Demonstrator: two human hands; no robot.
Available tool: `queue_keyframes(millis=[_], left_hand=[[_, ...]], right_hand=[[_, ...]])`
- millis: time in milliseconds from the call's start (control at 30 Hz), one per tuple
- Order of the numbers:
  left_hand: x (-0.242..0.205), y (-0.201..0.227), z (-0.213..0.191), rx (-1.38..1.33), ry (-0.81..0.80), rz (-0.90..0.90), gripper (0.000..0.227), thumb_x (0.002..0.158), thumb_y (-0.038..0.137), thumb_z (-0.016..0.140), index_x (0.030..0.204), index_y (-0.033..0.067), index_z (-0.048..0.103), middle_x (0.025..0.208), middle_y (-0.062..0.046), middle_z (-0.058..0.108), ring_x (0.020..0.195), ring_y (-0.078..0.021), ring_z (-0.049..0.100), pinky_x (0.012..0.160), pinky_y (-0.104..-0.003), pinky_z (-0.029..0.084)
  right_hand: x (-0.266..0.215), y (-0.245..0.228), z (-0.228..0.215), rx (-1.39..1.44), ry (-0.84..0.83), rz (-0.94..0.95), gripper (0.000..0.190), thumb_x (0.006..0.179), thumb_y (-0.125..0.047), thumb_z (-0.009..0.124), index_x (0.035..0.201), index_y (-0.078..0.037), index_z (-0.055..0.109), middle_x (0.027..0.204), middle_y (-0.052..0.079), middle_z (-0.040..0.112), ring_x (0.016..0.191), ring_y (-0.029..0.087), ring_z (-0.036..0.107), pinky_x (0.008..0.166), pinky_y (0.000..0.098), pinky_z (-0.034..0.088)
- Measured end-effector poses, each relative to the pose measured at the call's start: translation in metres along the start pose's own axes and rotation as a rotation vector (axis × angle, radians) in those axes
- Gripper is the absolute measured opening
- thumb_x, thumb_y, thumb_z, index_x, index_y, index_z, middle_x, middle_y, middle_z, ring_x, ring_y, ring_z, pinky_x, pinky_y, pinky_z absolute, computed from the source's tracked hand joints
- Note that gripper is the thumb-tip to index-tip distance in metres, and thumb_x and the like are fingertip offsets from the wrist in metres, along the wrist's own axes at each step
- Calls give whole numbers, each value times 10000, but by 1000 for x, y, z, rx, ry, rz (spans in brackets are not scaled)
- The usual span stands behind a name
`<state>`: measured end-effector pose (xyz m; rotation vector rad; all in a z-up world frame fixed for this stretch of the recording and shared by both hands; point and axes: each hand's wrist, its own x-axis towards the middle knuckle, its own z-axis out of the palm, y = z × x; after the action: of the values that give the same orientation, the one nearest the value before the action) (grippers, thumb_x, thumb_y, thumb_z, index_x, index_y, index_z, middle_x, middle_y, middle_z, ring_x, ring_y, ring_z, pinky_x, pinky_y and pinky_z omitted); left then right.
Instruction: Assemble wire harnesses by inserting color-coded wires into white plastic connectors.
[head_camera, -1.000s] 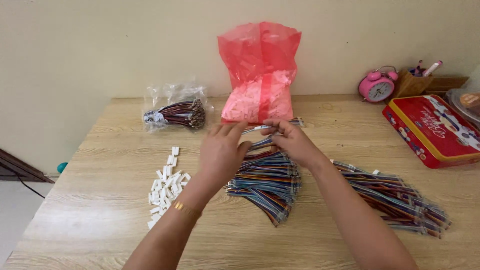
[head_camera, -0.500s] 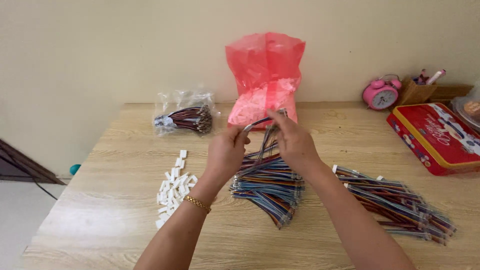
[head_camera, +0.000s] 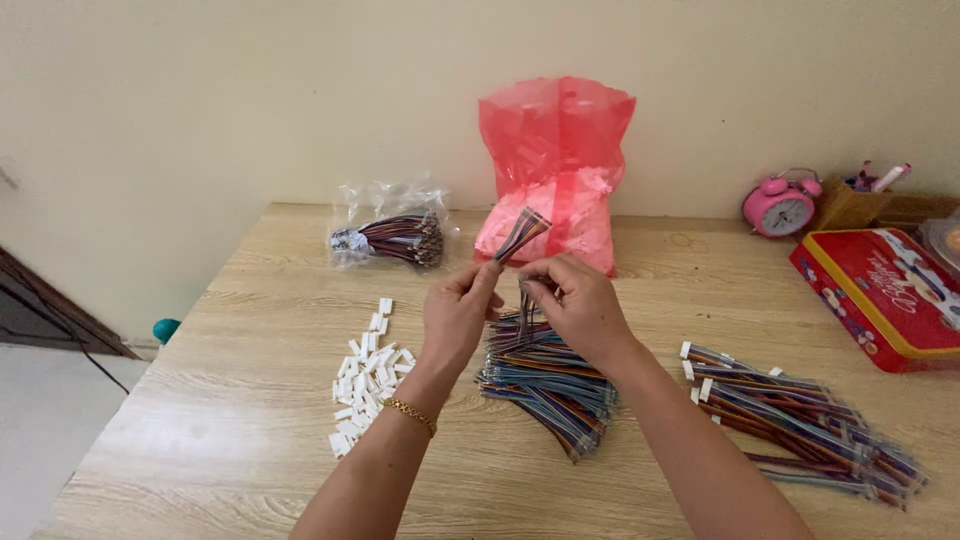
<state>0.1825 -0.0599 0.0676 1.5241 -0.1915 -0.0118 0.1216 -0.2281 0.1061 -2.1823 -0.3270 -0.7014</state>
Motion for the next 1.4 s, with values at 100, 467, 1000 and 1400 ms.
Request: queue_keyframes(millis=[100, 467, 1000, 1400], left_hand=[[0, 2, 5, -38, 37, 35, 354, 961, 364, 680, 1028, 38, 801, 734, -28, 725, 591, -68, 631, 527, -234, 517], [67, -8, -88, -53, 354, 127, 327, 1021, 326, 629, 939, 34, 750, 721, -29, 681, 597, -81, 538, 529, -265, 425], [99, -45, -61, 1241, -54, 650, 365, 719, 389, 770, 1029, 200, 811, 1024, -107, 765, 968, -377, 689, 779, -556, 490], [-97, 70, -14, 381, -51, 541, 264, 1006, 227, 656, 1174, 40, 738, 1060, -124, 764, 975, -240, 719, 872, -356, 552]], right_hand=[[2, -6, 2, -23, 28, 39, 145, 918, -129, 731, 1039, -49, 717, 930, 83, 735, 793, 183, 725, 683, 323, 564], [-3, -12, -39, 221, 221, 35, 84, 1001, -41, 687, 1083, -22, 684, 946, 36, 721, 832, 82, 657, 736, 266, 558], [-3, 85, -54, 889, 432, 292, 80, 1065, -59, 627, 1136, -49, 593, 938, 63, 680, 741, 135, 643, 660, 278, 513], [-28, -2, -30, 478, 276, 223, 122, 1034, -97, 672, 1112, -13, 632, 958, 51, 685, 837, 97, 645, 758, 245, 546]])
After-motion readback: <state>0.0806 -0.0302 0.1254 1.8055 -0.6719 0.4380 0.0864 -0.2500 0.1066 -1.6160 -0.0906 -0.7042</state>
